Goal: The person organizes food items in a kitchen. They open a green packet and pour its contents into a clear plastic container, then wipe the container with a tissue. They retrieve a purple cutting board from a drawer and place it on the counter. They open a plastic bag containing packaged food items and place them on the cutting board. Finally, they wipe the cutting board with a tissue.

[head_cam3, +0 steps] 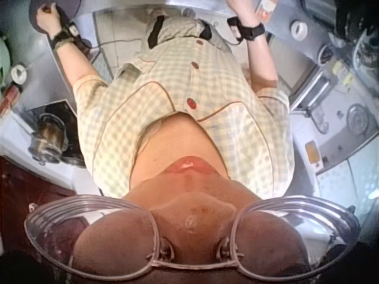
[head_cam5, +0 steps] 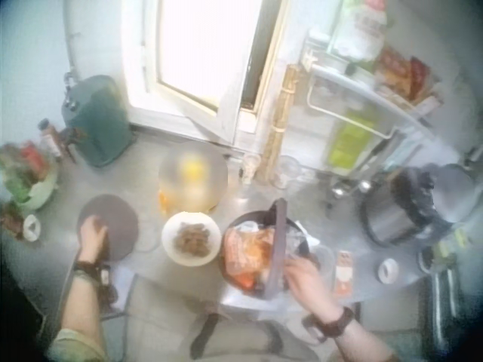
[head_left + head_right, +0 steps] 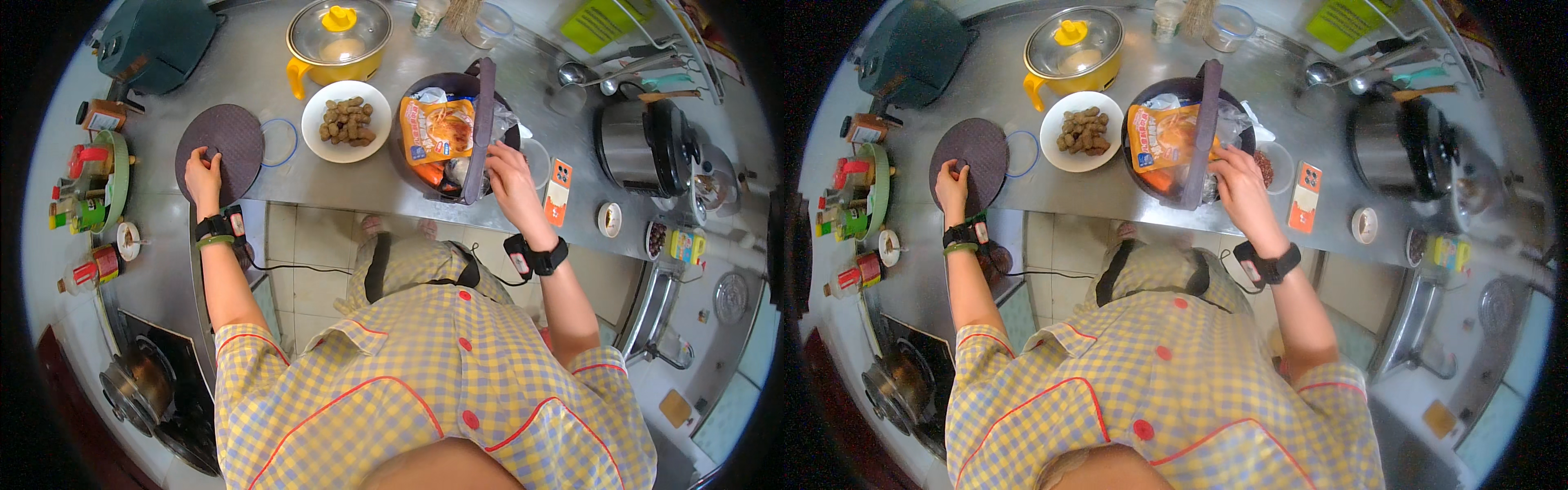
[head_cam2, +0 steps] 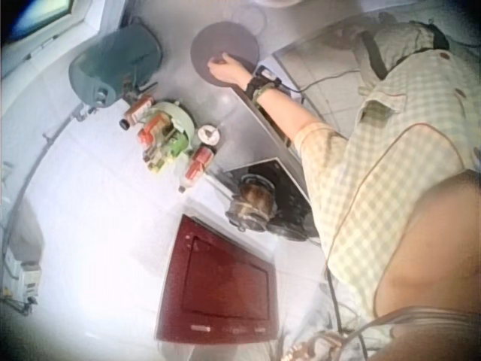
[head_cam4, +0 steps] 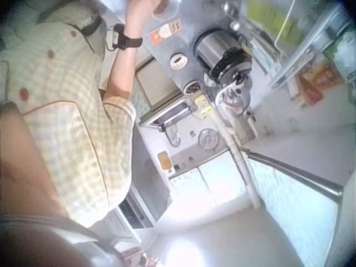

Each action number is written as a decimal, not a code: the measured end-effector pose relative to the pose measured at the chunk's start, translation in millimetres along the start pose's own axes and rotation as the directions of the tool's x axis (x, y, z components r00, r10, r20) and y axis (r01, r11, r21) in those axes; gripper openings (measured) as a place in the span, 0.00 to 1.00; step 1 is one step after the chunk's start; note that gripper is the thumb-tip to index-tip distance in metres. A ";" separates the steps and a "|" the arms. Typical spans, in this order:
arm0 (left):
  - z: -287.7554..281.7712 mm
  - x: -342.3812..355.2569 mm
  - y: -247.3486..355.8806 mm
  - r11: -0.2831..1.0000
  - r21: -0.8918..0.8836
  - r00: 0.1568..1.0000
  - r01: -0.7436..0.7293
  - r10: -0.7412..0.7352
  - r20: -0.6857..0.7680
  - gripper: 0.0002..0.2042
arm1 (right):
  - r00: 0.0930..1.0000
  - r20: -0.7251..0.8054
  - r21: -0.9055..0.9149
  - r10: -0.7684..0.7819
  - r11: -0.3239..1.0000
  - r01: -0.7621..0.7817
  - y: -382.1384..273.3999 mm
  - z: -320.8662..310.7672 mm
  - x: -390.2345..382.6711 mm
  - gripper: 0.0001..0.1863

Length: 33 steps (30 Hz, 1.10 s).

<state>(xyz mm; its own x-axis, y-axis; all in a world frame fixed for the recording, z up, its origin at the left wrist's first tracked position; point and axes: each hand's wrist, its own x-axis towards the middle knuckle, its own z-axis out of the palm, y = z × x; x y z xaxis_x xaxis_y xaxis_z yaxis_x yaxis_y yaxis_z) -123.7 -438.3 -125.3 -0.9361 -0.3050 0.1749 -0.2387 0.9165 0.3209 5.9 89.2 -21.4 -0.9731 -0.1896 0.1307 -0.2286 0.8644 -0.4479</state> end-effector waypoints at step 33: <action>-43.7 -128.3 304.5 0.512 -0.631 0.675 -0.583 0.738 -0.025 0.15 | 0.901 0.214 0.648 0.378 0.635 -0.420 41.7 -22.7 -12.2 0.16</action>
<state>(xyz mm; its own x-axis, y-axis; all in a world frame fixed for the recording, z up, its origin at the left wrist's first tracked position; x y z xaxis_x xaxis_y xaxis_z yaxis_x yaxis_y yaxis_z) -65.0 -131.4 -9.4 -0.8012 0.4637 0.3783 0.5866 0.4836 0.6496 8.9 138.2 -21.6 -0.9690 0.0562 -0.2406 0.2455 0.3268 -0.9126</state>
